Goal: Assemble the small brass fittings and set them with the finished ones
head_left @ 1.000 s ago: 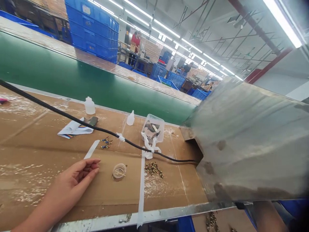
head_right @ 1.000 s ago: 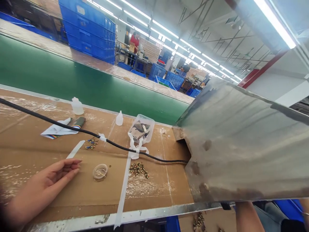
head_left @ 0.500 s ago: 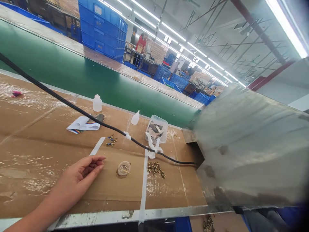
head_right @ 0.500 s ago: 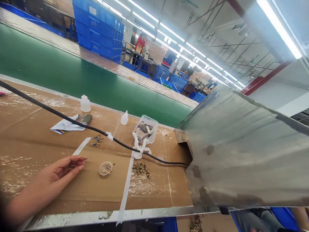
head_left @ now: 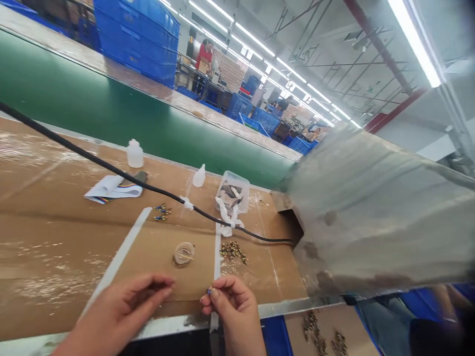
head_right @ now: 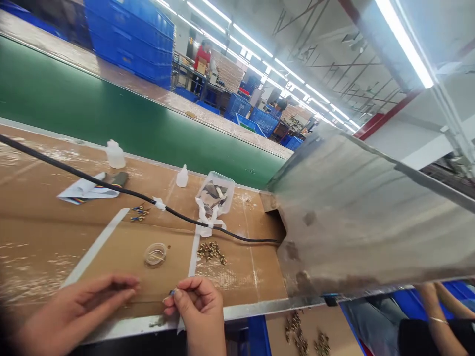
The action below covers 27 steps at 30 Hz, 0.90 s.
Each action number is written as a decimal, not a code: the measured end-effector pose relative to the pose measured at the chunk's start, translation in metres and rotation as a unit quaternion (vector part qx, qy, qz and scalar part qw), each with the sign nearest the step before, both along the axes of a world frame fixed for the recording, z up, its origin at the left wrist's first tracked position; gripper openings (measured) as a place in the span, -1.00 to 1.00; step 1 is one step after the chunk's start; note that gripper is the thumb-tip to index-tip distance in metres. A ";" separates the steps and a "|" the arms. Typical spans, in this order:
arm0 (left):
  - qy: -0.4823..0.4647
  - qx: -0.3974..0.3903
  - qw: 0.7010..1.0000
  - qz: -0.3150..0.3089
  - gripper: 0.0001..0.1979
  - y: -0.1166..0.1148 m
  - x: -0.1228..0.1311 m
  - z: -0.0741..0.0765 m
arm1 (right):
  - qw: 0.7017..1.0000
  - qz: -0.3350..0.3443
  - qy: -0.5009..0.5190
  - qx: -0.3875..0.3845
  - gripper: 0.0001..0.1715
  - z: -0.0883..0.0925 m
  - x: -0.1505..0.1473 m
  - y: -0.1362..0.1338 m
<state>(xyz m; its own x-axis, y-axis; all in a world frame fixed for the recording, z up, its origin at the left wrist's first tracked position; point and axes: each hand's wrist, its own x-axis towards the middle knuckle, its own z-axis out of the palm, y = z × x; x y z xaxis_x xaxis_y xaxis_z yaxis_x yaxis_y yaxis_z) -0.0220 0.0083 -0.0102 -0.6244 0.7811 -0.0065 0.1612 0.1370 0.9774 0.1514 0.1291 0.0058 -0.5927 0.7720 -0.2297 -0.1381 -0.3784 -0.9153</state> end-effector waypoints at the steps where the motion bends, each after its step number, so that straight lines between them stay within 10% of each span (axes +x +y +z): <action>1: -0.012 0.001 1.000 -0.027 -0.76 0.001 0.004 0.003 | 1.000 0.016 0.008 -0.009 -0.67 0.001 -0.011 -0.005; 17: -0.073 0.026 0.990 -0.115 -0.79 0.001 0.001 0.007 | 1.000 0.021 0.007 0.000 -0.65 -0.002 -0.047 -0.024; 27: -0.162 0.057 0.984 -0.042 -0.88 0.005 0.006 0.001 | 0.986 0.012 -0.060 0.155 -0.79 -0.011 -0.047 -0.026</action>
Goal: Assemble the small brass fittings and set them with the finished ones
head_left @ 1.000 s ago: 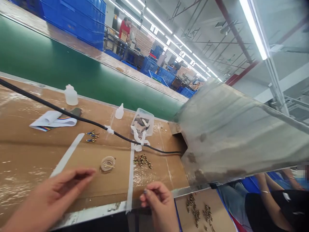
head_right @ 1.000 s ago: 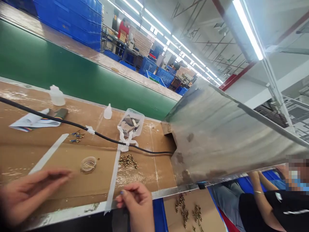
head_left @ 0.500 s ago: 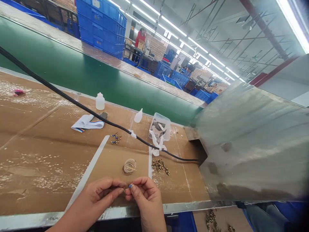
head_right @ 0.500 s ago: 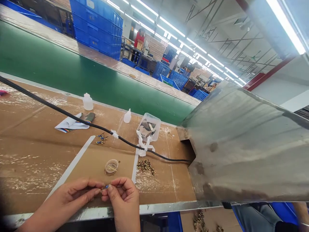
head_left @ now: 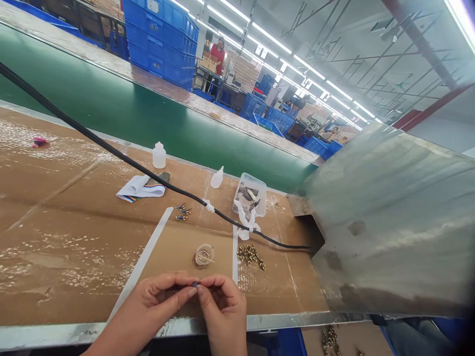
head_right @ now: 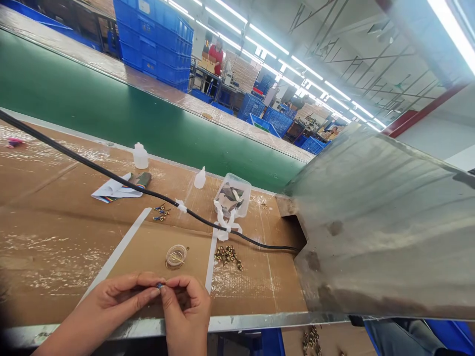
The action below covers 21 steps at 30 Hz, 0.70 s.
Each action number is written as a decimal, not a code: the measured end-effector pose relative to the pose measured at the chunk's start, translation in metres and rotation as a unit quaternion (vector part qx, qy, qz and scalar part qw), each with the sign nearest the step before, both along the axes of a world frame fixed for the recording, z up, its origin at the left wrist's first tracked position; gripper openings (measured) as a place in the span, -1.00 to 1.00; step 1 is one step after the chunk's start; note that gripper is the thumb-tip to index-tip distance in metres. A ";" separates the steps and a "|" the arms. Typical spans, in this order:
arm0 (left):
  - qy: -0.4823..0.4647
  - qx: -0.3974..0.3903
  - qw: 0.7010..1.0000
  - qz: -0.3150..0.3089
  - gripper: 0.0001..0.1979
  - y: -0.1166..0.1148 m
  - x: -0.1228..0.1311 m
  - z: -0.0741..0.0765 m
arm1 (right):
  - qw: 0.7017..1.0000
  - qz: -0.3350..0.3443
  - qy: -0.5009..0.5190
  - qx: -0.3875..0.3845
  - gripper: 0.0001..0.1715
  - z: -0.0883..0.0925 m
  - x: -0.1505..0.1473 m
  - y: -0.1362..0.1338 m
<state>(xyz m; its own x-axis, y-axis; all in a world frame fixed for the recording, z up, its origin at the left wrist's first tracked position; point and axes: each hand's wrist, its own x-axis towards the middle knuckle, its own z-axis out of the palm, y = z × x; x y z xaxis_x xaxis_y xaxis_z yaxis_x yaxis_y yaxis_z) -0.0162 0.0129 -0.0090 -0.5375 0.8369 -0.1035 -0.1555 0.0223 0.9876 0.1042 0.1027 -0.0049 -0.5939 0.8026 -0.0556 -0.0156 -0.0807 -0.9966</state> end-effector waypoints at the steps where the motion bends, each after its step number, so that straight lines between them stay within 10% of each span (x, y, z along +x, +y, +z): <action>1: -0.020 -0.002 1.000 0.006 -0.89 0.000 0.000 0.000 | 0.999 0.002 -0.011 0.039 -0.83 0.001 0.001 0.000; 15: -0.054 -0.027 0.998 0.025 -0.78 0.004 -0.008 0.008 | 0.967 0.059 -0.010 0.246 -0.72 0.010 0.006 0.000; 21: 0.017 -0.070 0.997 0.027 -0.71 0.003 -0.022 0.012 | 0.952 -0.034 -0.063 0.299 -0.90 0.006 0.007 0.015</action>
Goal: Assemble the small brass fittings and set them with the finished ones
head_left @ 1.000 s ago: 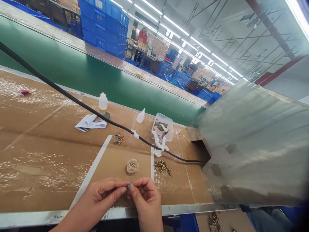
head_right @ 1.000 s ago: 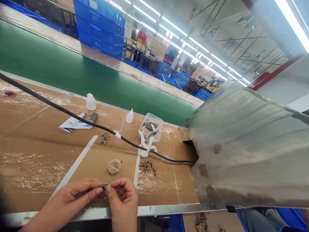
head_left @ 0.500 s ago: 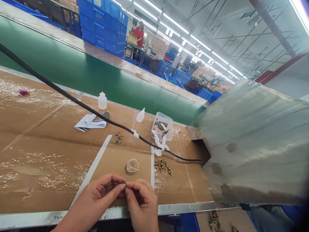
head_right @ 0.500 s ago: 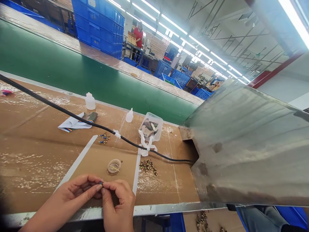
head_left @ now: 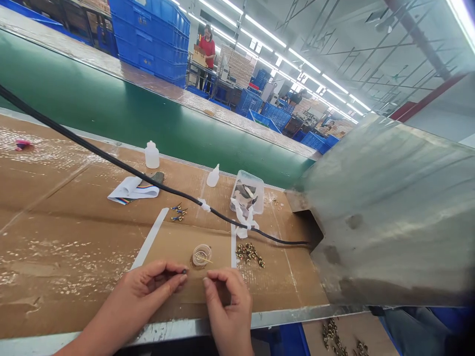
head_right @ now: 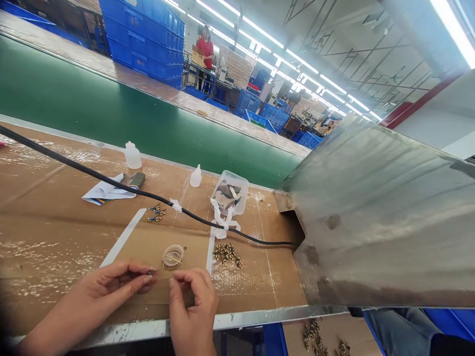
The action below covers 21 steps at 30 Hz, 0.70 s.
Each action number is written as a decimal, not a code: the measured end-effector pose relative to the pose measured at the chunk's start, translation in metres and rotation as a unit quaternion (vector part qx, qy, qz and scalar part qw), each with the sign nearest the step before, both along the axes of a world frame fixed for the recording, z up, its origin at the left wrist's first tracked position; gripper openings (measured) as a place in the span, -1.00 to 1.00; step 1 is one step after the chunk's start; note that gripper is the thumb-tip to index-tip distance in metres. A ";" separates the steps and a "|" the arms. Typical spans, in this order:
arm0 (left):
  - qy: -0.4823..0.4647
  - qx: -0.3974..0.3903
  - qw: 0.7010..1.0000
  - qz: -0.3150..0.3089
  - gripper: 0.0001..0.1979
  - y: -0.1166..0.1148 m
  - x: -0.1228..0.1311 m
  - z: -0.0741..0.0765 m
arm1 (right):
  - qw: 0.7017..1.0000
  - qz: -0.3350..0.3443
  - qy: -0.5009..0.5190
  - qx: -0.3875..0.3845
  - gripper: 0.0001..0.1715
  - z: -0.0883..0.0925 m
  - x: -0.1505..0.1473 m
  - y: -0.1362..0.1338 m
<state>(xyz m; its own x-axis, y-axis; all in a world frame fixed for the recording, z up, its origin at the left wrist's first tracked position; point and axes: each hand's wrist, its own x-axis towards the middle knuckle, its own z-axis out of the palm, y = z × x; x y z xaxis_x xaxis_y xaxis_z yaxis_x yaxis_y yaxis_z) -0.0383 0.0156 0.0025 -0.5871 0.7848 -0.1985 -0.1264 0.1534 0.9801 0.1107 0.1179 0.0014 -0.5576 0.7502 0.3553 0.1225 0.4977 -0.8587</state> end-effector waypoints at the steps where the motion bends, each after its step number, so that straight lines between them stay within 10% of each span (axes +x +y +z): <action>1: 0.007 -0.007 1.000 -0.001 -0.70 0.000 -0.001 -0.001 | 1.000 -0.024 -0.010 0.012 -0.93 0.000 0.000 0.004; 21: 0.034 -0.002 0.999 0.003 -0.76 0.000 0.000 -0.009 | 0.988 -0.027 -0.078 0.132 -0.88 0.009 -0.013 0.023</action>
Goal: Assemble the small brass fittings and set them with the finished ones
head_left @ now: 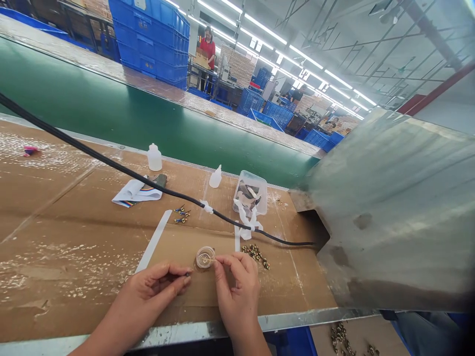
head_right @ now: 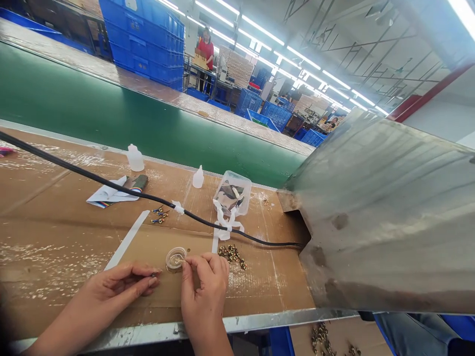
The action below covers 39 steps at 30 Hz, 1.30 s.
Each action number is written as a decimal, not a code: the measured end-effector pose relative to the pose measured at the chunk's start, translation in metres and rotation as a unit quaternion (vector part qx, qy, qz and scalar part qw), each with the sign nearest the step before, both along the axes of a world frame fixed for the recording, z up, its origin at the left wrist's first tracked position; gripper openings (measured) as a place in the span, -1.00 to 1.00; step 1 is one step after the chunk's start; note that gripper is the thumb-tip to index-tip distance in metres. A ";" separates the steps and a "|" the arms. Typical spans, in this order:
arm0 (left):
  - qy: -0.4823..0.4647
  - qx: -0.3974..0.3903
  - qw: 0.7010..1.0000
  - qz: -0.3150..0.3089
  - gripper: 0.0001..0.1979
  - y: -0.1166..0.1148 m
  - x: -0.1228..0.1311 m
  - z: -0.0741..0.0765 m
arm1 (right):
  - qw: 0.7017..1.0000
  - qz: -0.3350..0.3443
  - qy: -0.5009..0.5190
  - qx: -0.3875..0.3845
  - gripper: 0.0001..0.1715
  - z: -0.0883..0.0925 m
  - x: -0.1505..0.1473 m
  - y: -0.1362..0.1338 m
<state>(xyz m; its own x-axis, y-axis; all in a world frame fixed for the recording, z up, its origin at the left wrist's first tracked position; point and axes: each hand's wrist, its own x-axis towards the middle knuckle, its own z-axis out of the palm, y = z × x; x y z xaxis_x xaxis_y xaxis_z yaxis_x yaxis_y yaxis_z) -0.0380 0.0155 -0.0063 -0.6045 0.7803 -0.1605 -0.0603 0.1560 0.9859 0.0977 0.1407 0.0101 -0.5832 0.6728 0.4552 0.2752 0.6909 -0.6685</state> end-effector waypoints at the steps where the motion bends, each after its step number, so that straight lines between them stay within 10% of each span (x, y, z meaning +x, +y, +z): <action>1: 0.003 -0.003 1.000 -0.003 -0.76 0.000 0.000 0.000 | 1.000 0.001 -0.007 0.003 -0.88 0.000 0.001 0.000; 13: -0.016 -0.016 1.000 0.008 -0.74 0.001 0.002 0.005 | 0.990 0.009 0.072 -0.123 -0.84 0.021 0.010 -0.005; 39: 0.031 0.015 0.999 0.016 -0.86 0.001 0.001 0.005 | 0.987 0.100 -0.010 0.128 -0.82 0.044 0.010 -0.027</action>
